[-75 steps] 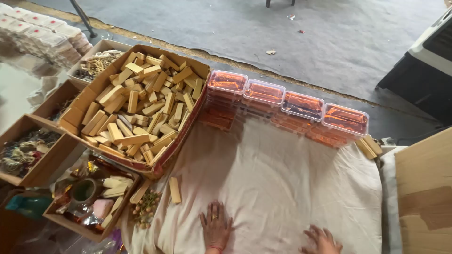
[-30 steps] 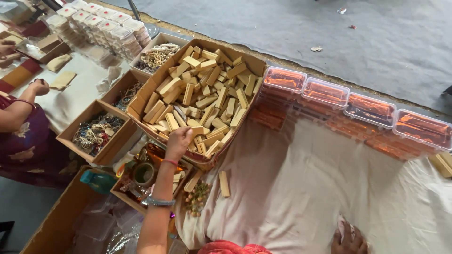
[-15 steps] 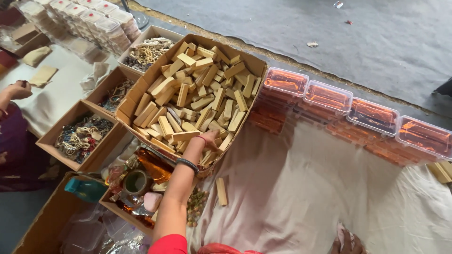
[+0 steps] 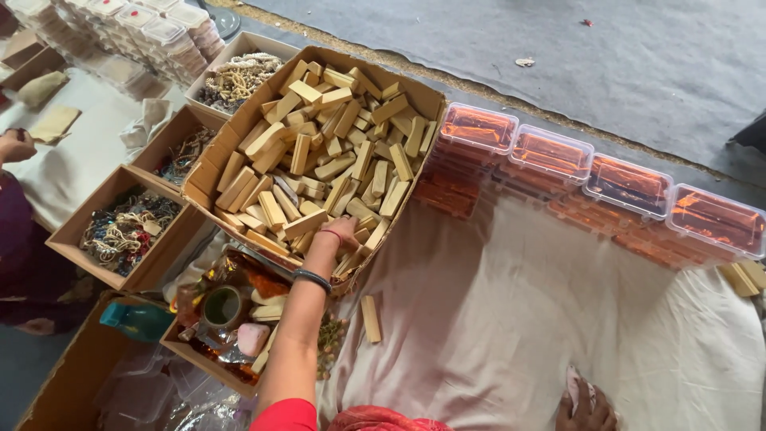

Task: The person picks wooden block-shaped pieces one at a time from a large cardboard box, wipes each piece with a pink cloth, and places the wiped pieces on a white cloth on the work surface. They continue this wiping cycle repeatedly, setting cleaned pieces aside in a small group.

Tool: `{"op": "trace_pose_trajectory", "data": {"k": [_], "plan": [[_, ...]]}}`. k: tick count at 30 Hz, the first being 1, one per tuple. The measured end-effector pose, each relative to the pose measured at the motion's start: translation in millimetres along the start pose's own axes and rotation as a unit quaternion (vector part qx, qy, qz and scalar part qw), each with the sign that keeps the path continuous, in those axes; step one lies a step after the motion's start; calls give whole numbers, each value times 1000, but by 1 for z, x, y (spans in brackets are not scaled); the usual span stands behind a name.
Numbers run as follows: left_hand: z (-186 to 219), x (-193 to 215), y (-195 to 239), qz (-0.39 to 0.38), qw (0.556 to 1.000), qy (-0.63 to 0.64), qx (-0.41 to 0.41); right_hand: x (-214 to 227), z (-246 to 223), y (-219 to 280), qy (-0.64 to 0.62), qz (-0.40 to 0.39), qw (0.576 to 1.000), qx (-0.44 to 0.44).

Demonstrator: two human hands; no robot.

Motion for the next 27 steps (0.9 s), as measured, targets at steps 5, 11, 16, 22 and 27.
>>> {"op": "trace_pose_trajectory", "data": {"k": [5,11,16,22,27], "plan": [[-21,-14,-22,33,999,0,-9,9,-1,-2,37,-18,999,-18],[-5,8,14,58,980,190,-25,7,-4,3,42,-30,998,-26],[-20,8,-16,87,867,483,-86,9,-6,0,50,-22,997,-49],[-16,3,-18,122,954,273,-26,2,-1,5,43,-29,997,-52],[-9,-12,-38,143,989,47,-8,5,-5,3,92,-114,985,-88]]}}
Point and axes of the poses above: each hand's wrist, its own y-axis away from the middle knuckle, its own x-axis out of the back of the hand, z = x × y, the point moved 5 cm from there along -y, towards the middle knuckle, and after that the axes turned 10 degrees about -z, right-handed, at the moved point
